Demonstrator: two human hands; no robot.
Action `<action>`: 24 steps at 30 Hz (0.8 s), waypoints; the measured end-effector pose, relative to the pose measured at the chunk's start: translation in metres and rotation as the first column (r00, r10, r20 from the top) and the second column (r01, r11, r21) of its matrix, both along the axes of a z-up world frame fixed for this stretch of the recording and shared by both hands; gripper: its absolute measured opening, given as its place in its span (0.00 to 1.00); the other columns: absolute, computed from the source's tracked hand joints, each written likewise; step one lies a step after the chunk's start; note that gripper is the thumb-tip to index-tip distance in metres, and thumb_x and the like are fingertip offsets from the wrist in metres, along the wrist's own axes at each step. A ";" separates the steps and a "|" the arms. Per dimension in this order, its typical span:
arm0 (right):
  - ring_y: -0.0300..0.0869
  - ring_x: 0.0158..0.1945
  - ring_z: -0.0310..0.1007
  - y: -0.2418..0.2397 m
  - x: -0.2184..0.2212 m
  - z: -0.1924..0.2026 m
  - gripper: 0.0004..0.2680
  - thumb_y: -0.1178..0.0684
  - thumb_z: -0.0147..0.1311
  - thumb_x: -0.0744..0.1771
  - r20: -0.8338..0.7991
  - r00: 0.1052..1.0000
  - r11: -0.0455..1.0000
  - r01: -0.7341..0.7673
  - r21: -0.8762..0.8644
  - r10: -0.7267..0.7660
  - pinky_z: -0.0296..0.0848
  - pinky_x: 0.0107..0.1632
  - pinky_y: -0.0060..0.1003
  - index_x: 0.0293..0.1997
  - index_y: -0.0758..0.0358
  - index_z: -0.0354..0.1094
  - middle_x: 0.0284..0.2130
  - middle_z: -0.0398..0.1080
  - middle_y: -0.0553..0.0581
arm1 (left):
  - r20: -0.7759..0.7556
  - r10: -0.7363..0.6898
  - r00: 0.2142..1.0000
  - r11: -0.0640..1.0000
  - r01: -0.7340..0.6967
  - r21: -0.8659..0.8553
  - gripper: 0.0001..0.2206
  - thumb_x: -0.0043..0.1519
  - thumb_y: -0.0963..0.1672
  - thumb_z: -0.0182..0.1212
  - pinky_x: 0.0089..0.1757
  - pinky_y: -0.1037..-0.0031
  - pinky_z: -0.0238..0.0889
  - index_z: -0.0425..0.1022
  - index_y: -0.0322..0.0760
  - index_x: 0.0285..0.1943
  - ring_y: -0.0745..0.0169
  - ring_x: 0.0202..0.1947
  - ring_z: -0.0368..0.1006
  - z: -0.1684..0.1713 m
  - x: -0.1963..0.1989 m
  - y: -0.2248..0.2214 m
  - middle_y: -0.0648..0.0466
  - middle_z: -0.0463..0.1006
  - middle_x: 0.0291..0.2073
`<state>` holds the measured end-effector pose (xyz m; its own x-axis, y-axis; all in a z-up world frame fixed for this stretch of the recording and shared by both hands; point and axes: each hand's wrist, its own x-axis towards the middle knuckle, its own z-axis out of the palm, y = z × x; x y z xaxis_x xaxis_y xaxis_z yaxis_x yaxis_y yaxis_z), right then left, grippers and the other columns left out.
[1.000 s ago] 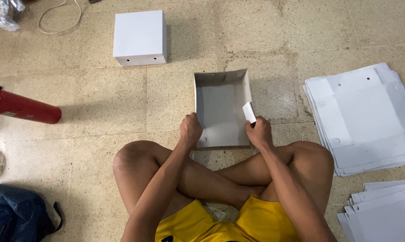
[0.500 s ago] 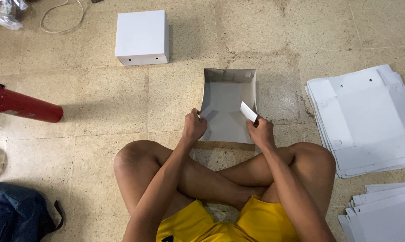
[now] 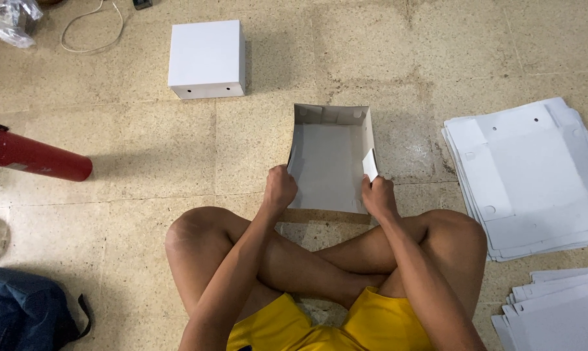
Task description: A person sits on the floor and manually folds a flat cardboard sheet into a finished box by tucking in various flaps.
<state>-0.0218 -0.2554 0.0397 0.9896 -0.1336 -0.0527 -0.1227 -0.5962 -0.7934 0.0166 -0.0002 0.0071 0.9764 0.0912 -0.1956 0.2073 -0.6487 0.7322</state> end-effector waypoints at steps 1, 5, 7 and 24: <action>0.37 0.14 0.47 -0.001 0.000 -0.005 0.18 0.54 0.42 0.71 0.002 1.000 1.000 -0.007 -0.015 0.007 0.48 0.19 0.34 0.18 0.66 0.63 0.09 0.55 0.54 | 0.011 0.001 1.000 1.000 -0.001 0.008 0.14 0.59 0.38 0.52 0.33 0.46 0.71 0.75 0.13 0.47 0.21 0.39 0.77 0.002 -0.001 0.001 0.25 0.76 0.34; 0.36 0.14 0.47 -0.002 -0.001 -0.005 0.16 0.55 0.42 0.71 0.008 1.000 1.000 0.004 -0.011 -0.004 0.48 0.19 0.32 0.20 0.65 0.63 0.10 0.55 0.52 | -0.004 0.003 1.000 1.000 -0.003 0.027 0.15 0.59 0.38 0.49 0.35 0.46 0.72 0.75 0.14 0.49 0.21 0.42 0.76 0.017 -0.006 -0.001 0.25 0.77 0.36; 0.37 0.14 0.46 -0.002 -0.001 -0.005 0.17 0.54 0.42 0.71 -0.016 1.000 1.000 -0.006 -0.007 0.006 0.47 0.19 0.34 0.19 0.65 0.63 0.10 0.55 0.54 | -0.009 -0.007 1.000 1.000 0.007 0.030 0.15 0.59 0.38 0.50 0.34 0.47 0.72 0.75 0.14 0.49 0.23 0.41 0.77 0.029 -0.010 -0.002 0.26 0.77 0.36; 0.35 0.14 0.43 0.000 -0.002 -0.003 0.17 0.50 0.37 0.72 -0.043 0.999 1.000 -0.027 -0.011 0.027 0.44 0.19 0.32 0.19 0.55 0.57 0.10 0.51 0.47 | -0.030 -0.046 0.998 0.986 0.050 0.161 0.13 0.59 0.37 0.48 0.35 0.53 0.74 0.76 0.17 0.46 0.28 0.39 0.80 0.037 -0.013 -0.006 0.30 0.79 0.34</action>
